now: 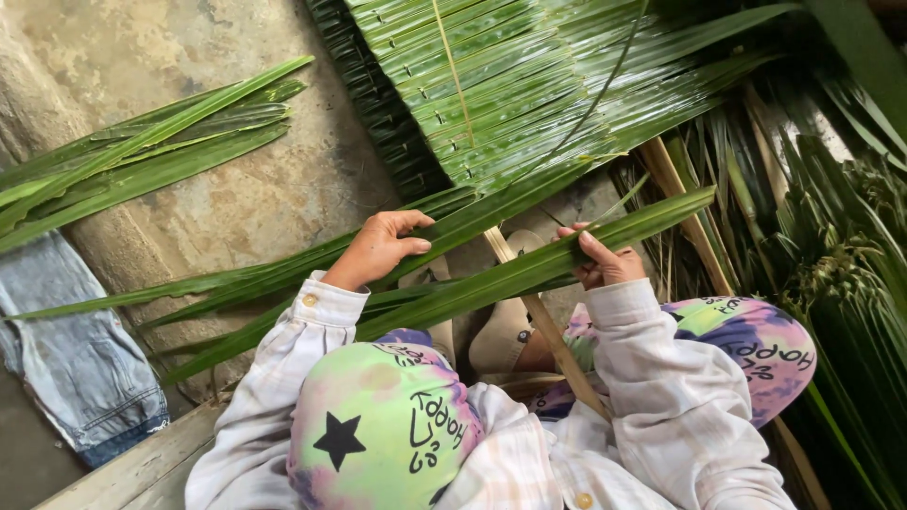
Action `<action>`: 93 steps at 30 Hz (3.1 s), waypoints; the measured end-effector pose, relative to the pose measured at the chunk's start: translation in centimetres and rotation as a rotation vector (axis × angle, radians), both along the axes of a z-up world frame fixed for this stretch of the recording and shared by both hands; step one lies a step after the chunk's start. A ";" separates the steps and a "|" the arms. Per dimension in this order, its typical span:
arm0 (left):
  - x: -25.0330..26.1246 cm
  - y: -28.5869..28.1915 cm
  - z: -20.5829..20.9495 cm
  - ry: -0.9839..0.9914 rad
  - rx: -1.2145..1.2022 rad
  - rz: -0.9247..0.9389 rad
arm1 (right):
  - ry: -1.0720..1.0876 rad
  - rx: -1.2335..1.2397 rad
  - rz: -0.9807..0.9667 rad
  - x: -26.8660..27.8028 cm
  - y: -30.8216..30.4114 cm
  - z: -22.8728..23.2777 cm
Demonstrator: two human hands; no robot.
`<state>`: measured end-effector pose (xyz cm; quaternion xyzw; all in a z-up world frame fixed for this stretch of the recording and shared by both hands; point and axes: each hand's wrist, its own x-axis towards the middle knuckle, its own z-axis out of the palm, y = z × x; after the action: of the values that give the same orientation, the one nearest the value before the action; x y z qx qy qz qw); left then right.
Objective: Weaving palm leaves over a wooden stick to create a thatched mat
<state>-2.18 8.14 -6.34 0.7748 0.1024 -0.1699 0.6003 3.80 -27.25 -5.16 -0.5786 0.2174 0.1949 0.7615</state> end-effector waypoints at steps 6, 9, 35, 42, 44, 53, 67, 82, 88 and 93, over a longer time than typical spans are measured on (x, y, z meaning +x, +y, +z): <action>-0.2 -2.5 3.1 0.020 -0.393 0.055 | 0.095 0.205 -0.046 -0.2 -1.4 -3.7; 0.1 -4.2 4.6 -0.032 -0.411 -0.051 | 0.088 0.307 -0.081 -0.6 -4.0 -12.9; 1.2 -8.1 2.7 -0.128 -0.086 -0.158 | -0.167 0.478 0.177 -0.8 2.1 1.1; 0.5 -7.3 1.2 -0.039 -0.064 -0.175 | -0.198 0.431 0.155 0.4 0.7 2.9; 0.7 -6.7 3.9 0.114 -0.275 -0.175 | -0.239 0.346 0.186 1.2 -0.9 3.2; -2.3 -3.8 -1.1 0.162 0.368 -0.506 | -0.346 0.735 0.236 0.1 -7.0 2.6; -0.8 0.1 -0.5 -0.037 -0.175 -0.047 | -0.159 0.396 0.242 1.6 -6.7 1.4; 0.8 -4.4 2.6 -0.076 -0.054 -0.062 | -0.124 0.193 0.257 -0.8 0.1 3.8; 0.9 -4.9 3.9 -0.119 -0.003 -0.065 | -0.159 0.144 0.199 -0.4 0.5 3.5; 0.3 -3.5 5.7 -0.041 0.177 -0.232 | -0.123 0.095 0.096 0.5 -1.4 0.3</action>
<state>-1.86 4.69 -0.61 0.8346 0.0145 -0.2127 0.5080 4.30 -28.60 -4.82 -0.5625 0.1327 0.2056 0.7898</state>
